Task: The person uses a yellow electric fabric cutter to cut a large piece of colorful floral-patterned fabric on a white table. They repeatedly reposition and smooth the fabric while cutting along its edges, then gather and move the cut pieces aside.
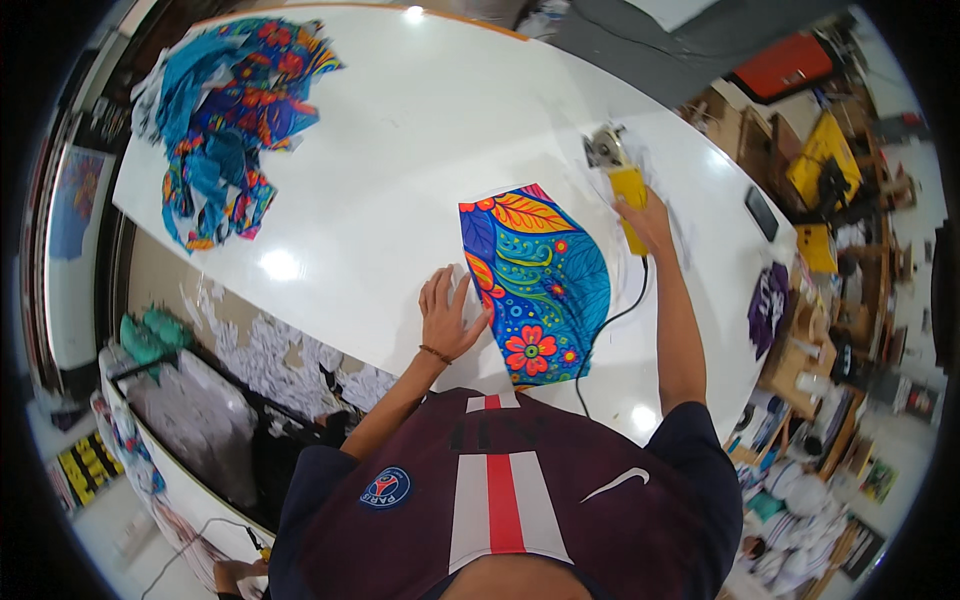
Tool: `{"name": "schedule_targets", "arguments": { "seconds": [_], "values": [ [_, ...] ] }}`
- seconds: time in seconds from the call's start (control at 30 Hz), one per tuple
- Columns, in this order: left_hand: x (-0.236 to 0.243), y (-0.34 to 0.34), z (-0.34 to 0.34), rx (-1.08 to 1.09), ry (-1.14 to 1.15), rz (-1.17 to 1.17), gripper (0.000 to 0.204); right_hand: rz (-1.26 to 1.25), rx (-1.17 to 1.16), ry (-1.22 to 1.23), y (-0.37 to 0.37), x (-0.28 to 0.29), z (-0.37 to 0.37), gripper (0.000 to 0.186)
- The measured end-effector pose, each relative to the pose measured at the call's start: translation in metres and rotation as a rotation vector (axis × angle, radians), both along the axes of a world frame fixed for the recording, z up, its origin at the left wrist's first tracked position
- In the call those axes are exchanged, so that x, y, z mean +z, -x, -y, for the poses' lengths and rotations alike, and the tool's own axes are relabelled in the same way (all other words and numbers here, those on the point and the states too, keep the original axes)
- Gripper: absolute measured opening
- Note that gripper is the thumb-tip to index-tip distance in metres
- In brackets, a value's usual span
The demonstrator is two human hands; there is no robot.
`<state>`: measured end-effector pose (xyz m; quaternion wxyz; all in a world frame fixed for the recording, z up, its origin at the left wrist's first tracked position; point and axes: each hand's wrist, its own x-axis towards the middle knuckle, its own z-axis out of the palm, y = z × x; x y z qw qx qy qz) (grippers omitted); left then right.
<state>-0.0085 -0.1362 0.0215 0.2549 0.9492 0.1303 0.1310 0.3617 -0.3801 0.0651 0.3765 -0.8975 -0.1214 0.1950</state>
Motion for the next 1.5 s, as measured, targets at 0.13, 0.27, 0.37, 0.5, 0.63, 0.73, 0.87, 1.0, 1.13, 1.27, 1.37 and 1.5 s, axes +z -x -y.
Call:
{"name": "schedule_targets", "arguments": {
  "seconds": [0.13, 0.27, 0.37, 0.5, 0.63, 0.73, 0.87, 1.0, 1.13, 1.27, 1.37, 1.5],
  "values": [
    [0.002, -0.056, 0.023, -0.157, -0.009, 0.096, 0.076, 0.024, -0.299, -0.064, 0.106, -0.004, 0.121, 0.044],
    [0.008, -0.114, 0.067, -0.284, -0.148, -0.176, 0.086, -0.149, -0.592, -0.145, 0.264, -0.001, 0.217, 0.046],
    [-0.001, -0.146, 0.109, -0.21, -0.42, -0.266, 0.102, -0.201, -0.739, -0.163, 0.377, 0.012, 0.249, 0.044],
    [0.015, -0.193, 0.169, -0.641, -0.184, -0.328, 0.097, -0.181, -1.01, -0.305, 0.48, 0.028, 0.25, 0.039],
    [0.003, -0.215, 0.195, -1.215, 0.005, -0.108, 0.078, -0.191, -1.149, -0.372, 0.511, 0.034, 0.235, 0.039],
    [0.011, -0.168, 0.192, -0.86, -0.081, -0.082, 0.081, -0.172, -1.235, -0.449, 0.516, 0.031, 0.222, 0.04],
    [-0.016, -0.116, 0.114, -0.709, -0.243, -0.204, 0.101, -0.145, -1.175, -0.461, 0.492, 0.034, 0.212, 0.044],
    [-0.004, -0.108, 0.005, -0.766, -0.315, -0.345, 0.117, -0.174, -0.965, -0.25, 0.468, 0.028, 0.213, 0.043],
    [0.019, -0.076, -0.09, -0.586, -0.372, -0.498, 0.124, -0.19, -0.756, 0.03, 0.448, 0.033, 0.196, 0.048],
    [0.003, -0.024, -0.132, -0.272, -0.232, -0.392, 0.112, -0.187, -0.61, 0.206, 0.434, 0.04, 0.172, 0.053],
    [-0.022, 0.019, -0.129, -0.13, -0.127, -0.243, 0.101, -0.176, -0.55, 0.346, 0.426, 0.043, 0.156, 0.057],
    [-0.039, 0.036, -0.111, -0.033, -0.175, -0.086, 0.095, -0.186, -0.536, 0.456, 0.416, 0.046, 0.139, 0.059]
  ]
}}
